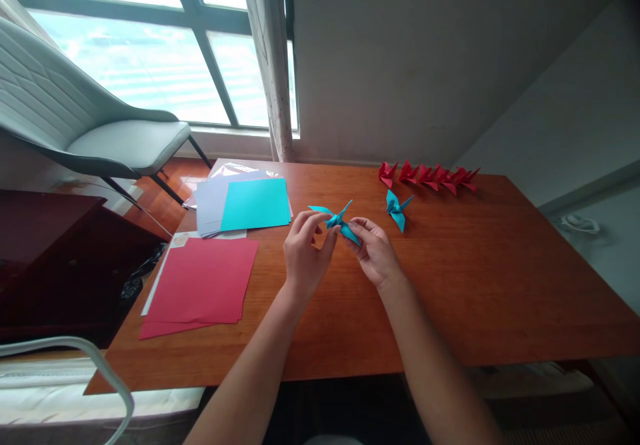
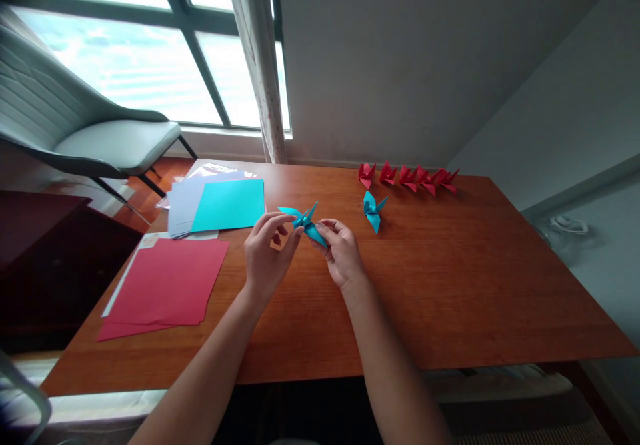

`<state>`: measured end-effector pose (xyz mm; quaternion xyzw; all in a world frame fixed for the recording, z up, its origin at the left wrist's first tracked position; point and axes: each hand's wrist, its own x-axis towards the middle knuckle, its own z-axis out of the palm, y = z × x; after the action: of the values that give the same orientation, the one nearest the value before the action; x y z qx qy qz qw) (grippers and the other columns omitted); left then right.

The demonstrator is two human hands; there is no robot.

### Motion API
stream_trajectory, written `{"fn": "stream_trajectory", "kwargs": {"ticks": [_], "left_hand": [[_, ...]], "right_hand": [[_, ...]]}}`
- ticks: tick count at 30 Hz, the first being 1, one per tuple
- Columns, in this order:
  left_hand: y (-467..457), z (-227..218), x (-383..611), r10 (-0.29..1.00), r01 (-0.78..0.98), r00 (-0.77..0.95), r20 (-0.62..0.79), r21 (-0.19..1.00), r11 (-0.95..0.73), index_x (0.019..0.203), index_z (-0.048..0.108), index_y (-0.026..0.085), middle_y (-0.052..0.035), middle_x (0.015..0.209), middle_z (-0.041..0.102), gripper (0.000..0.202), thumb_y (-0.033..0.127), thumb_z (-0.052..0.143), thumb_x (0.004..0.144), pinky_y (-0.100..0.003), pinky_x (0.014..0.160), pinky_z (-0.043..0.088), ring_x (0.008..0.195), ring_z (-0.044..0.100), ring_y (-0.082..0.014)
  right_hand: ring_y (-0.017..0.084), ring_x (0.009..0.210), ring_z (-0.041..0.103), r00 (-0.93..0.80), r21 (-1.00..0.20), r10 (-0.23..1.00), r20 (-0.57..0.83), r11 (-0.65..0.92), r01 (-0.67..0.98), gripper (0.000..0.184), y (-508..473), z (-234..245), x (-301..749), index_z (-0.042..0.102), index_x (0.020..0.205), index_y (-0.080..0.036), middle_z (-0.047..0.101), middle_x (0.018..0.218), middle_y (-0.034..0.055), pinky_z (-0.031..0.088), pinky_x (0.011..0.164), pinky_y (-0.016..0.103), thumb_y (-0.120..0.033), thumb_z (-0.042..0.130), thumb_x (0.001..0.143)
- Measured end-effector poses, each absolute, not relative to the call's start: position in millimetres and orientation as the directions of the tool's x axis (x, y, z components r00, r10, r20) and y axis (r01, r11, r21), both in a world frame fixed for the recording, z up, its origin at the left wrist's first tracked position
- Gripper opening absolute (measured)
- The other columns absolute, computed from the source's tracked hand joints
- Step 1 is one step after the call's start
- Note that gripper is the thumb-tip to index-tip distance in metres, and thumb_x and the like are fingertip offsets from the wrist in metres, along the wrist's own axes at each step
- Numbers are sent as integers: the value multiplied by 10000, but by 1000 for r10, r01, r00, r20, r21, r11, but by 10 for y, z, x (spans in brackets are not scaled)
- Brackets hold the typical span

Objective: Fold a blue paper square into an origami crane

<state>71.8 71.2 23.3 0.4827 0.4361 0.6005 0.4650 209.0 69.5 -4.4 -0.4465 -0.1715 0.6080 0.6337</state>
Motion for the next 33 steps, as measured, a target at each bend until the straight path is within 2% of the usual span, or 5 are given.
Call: {"fn": "stream_trajectory", "kwargs": {"ticks": [14,20,26,30,33], "left_hand": [[861,60,622,916,207,-120,382,912,-353,820,760,217,-8,766,685,39,250,739,823,-222,579,403,625,532,-120],[903,-30,602,927,236,-59,371,907,-348,850,719,185,-12,739,694,112,292,694,872,-230,562,447,608,579,-120],[795,-14,664,753,607,70,654,571,-552,900,728,200,-29,850,721,94,215,637,921,-256,671,476,689,607,-132],[745,-35,679,658,708,164,735,377,-597,944,727,213,-29,877,741,92,206,637,929,-284,744,482,803,644,-175],[734,-38,681,649,734,181,739,338,-589,960,727,228,-22,895,750,99,202,637,929,-288,743,480,808,645,-179]], "right_hand": [[116,592,596,155,-922,966,-207,-139,-362,297,620,69,2043,678,790,-189,676,678,-21,472,543,227,-417,833,680],[101,522,478,299,-993,953,51,80,-86,240,613,105,2116,686,766,-197,569,587,-42,382,497,236,-429,733,805],[156,664,612,353,-964,903,244,187,188,228,580,100,2063,703,807,-207,698,755,18,498,610,273,-433,730,825],[159,663,634,334,-961,909,248,187,205,222,575,62,2030,712,822,-203,721,786,29,523,625,283,-424,731,829],[169,686,657,329,-964,914,239,182,194,190,580,40,2036,722,838,-201,741,818,40,534,635,288,-391,722,840]]}}
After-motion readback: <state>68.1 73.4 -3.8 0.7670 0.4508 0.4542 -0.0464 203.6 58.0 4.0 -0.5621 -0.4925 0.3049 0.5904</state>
